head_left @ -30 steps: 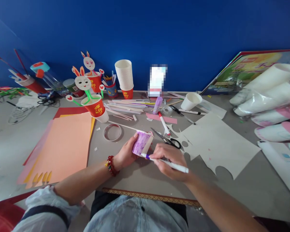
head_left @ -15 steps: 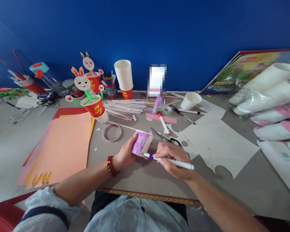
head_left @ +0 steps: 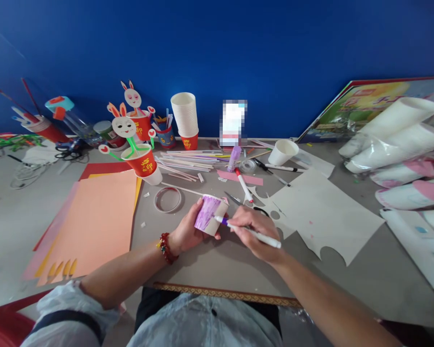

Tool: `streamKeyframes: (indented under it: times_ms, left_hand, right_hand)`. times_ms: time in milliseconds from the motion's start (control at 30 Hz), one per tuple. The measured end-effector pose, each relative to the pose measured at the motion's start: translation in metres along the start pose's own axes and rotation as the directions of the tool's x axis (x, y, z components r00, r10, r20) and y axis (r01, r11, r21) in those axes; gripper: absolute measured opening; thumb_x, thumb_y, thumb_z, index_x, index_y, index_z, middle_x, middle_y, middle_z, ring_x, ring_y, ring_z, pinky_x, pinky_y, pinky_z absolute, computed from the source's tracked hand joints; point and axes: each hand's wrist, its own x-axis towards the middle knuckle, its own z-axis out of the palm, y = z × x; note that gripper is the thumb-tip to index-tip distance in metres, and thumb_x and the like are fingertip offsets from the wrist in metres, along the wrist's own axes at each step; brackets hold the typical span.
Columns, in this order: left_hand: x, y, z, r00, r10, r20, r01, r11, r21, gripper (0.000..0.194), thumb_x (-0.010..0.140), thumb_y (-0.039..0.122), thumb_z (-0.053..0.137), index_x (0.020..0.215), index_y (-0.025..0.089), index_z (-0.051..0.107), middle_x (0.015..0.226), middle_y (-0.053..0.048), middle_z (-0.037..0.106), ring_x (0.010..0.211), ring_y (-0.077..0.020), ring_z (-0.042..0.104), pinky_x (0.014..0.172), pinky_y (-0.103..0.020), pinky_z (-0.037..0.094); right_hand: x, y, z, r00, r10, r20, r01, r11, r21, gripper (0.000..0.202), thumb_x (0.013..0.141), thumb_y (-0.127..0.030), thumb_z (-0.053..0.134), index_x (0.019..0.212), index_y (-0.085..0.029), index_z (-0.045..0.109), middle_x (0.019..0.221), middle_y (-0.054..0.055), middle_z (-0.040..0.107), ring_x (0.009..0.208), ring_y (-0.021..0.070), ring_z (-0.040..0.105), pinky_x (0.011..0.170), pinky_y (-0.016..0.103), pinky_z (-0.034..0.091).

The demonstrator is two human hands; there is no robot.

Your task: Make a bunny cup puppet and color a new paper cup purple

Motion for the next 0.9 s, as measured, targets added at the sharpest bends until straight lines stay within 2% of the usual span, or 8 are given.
streamKeyframes:
  times_ms: [67, 233, 400, 567, 667, 733, 833, 900]
  left_hand:
    - [0.0001, 0.0002, 0.0003, 1.000, -0.004, 0.004, 0.004, 1.000, 0.006, 0.056, 0.098, 0.055, 0.048, 0.133, 0.013, 0.062, 0.102, -0.014, 0.074, 0.078, -0.0220, 0.070, 0.057, -0.029, 0.056]
    - [0.0013, -0.0003, -0.0001, 1.000, 0.011, -0.001, -0.011, 1.000, 0.006, 0.056, 0.099, 0.055, 0.044, 0.132, 0.013, 0.062, 0.100, -0.015, 0.074, 0.081, -0.0228, 0.071, 0.056, -0.027, 0.056]
    - [0.0008, -0.0001, -0.0006, 1.000, -0.008, -0.022, 0.008, 1.000, 0.007, 0.057, 0.098, 0.056, 0.045, 0.129, 0.012, 0.064, 0.103, -0.015, 0.074, 0.079, -0.0220, 0.070, 0.057, -0.028, 0.057]
    - [-0.0001, 0.0010, 0.0021, 1.000, -0.002, -0.024, 0.002, 1.000, 0.006, 0.057, 0.100, 0.054, 0.043, 0.131, 0.011, 0.062, 0.100, -0.015, 0.073, 0.081, -0.0223, 0.070, 0.055, -0.027, 0.055]
    - [0.0002, 0.0002, 0.0007, 0.999, -0.012, -0.037, 0.013, 1.000, 0.010, 0.058, 0.098, 0.057, 0.046, 0.129, 0.011, 0.064, 0.100, -0.015, 0.074, 0.078, -0.0221, 0.070, 0.055, -0.027, 0.054]
    - [0.0006, -0.0003, -0.0006, 1.000, -0.010, -0.026, 0.010, 1.000, 0.013, 0.060, 0.097, 0.058, 0.047, 0.129, 0.011, 0.064, 0.102, -0.016, 0.074, 0.078, -0.0222, 0.070, 0.054, -0.026, 0.054]
    - [0.0011, -0.0003, -0.0015, 1.000, 0.011, 0.002, -0.011, 1.000, 0.008, 0.058, 0.098, 0.056, 0.046, 0.132, 0.011, 0.062, 0.101, -0.015, 0.074, 0.081, -0.0227, 0.071, 0.055, -0.026, 0.053]
    - [0.0011, -0.0006, -0.0020, 1.000, 0.008, 0.006, -0.008, 1.000, 0.004, 0.058, 0.098, 0.056, 0.046, 0.132, 0.012, 0.062, 0.101, -0.014, 0.074, 0.081, -0.0227, 0.070, 0.055, -0.027, 0.053]
  right_hand:
    - [0.0009, -0.0016, 0.0011, 0.998, -0.052, 0.043, 0.051, 0.999, 0.010, 0.021, 0.089, -0.009, 0.059, 0.100, -0.023, 0.069, 0.078, 0.002, 0.070, 0.071, 0.0174, 0.064, 0.067, 0.033, 0.052]
    - [0.0015, 0.0015, -0.0021, 0.994, 0.027, -0.109, -0.036, 0.996, -0.087, 0.018, 0.092, -0.011, 0.057, 0.100, -0.022, 0.069, 0.080, 0.003, 0.068, 0.072, 0.0171, 0.063, 0.065, 0.032, 0.051]
    - [0.0010, -0.0004, 0.0018, 0.998, -0.061, 0.007, 0.061, 0.998, -0.013, 0.019, 0.090, -0.010, 0.058, 0.100, -0.023, 0.068, 0.078, 0.002, 0.068, 0.072, 0.0176, 0.064, 0.067, 0.033, 0.052]
    - [-0.0012, 0.0015, 0.0006, 0.990, 0.050, -0.135, -0.062, 0.994, -0.091, 0.017, 0.092, -0.013, 0.058, 0.100, -0.023, 0.068, 0.080, 0.003, 0.068, 0.073, 0.0173, 0.063, 0.066, 0.032, 0.051]
    - [-0.0030, 0.0007, 0.0027, 1.000, -0.006, -0.025, 0.006, 1.000, -0.016, 0.016, 0.090, -0.011, 0.059, 0.097, -0.022, 0.068, 0.077, 0.001, 0.068, 0.071, 0.0167, 0.064, 0.066, 0.032, 0.052]
    - [-0.0040, 0.0006, 0.0031, 1.000, -0.022, -0.004, 0.021, 1.000, -0.007, 0.018, 0.089, -0.010, 0.060, 0.098, -0.022, 0.068, 0.078, 0.001, 0.069, 0.070, 0.0165, 0.064, 0.066, 0.032, 0.052]
    - [-0.0033, 0.0011, 0.0016, 0.990, 0.057, -0.129, -0.066, 0.996, -0.064, 0.019, 0.091, -0.011, 0.058, 0.101, -0.022, 0.069, 0.080, 0.002, 0.068, 0.071, 0.0162, 0.063, 0.066, 0.032, 0.051]
    - [-0.0011, -0.0008, 0.0020, 0.989, 0.067, -0.130, -0.074, 0.996, -0.053, 0.019, 0.091, -0.010, 0.058, 0.100, -0.023, 0.069, 0.079, 0.002, 0.067, 0.070, 0.0160, 0.063, 0.065, 0.031, 0.051]
